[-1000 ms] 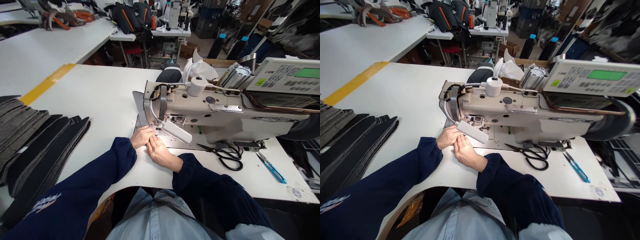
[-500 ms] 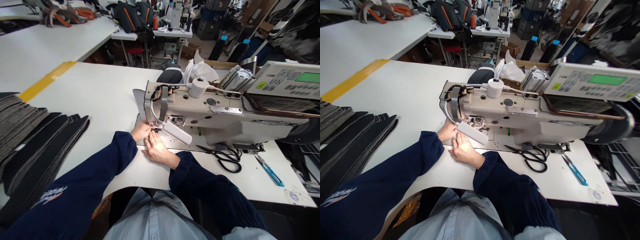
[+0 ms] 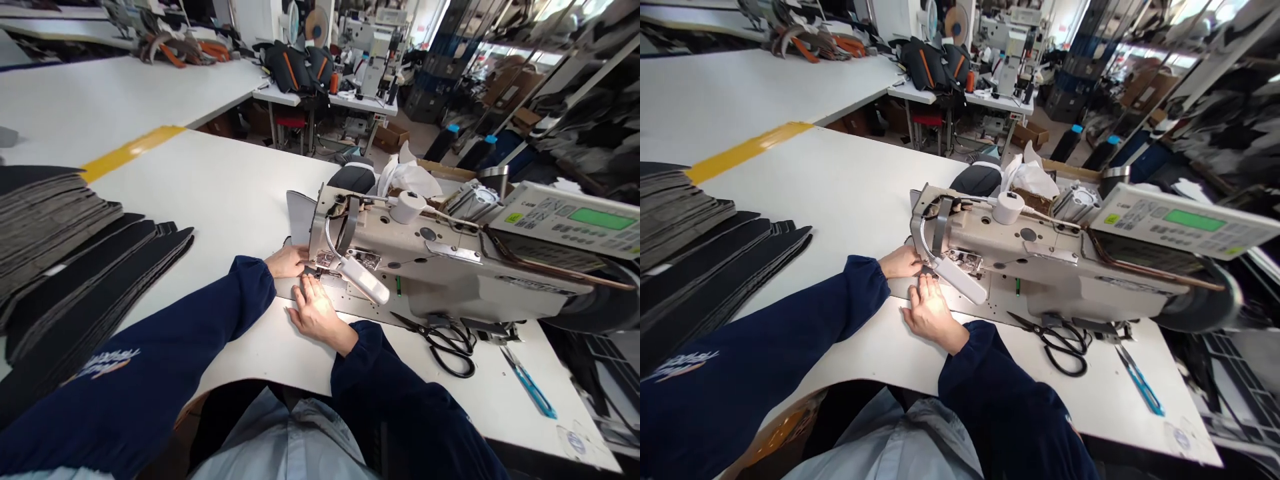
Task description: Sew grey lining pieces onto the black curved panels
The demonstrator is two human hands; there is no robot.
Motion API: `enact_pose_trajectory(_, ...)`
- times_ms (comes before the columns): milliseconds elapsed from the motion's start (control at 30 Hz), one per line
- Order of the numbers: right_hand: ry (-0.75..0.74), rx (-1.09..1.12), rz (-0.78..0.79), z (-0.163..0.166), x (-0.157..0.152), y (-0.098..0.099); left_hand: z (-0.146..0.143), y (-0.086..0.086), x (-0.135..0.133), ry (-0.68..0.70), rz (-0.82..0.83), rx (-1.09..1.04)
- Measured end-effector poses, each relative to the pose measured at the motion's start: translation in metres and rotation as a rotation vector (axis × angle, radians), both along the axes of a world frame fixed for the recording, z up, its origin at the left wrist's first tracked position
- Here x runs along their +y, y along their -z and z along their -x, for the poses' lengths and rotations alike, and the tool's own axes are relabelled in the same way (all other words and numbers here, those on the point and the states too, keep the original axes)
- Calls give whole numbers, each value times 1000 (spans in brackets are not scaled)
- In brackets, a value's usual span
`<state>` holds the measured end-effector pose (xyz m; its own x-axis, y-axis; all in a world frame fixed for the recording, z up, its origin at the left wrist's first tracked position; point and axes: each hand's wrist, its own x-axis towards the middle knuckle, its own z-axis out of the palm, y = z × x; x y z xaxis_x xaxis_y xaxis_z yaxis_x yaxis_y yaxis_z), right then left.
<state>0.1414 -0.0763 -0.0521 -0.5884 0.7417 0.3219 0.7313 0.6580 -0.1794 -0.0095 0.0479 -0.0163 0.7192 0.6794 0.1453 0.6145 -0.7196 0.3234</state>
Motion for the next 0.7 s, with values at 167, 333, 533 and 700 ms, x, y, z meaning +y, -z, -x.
enact_pose_trajectory(167,-18,-3,-52,-5,2,2,12,-11,28,-91,-62,242)
enact_pose_trajectory(333,-37,51,-115,-7,6,8,22,-19,22,-180,-68,313)
enact_pose_trajectory(533,-26,51,-153,-9,11,13,20,-21,-39,-260,-25,303)
enact_pose_trajectory(700,-83,20,-302,-10,5,8,21,-49,-93,-330,153,323)
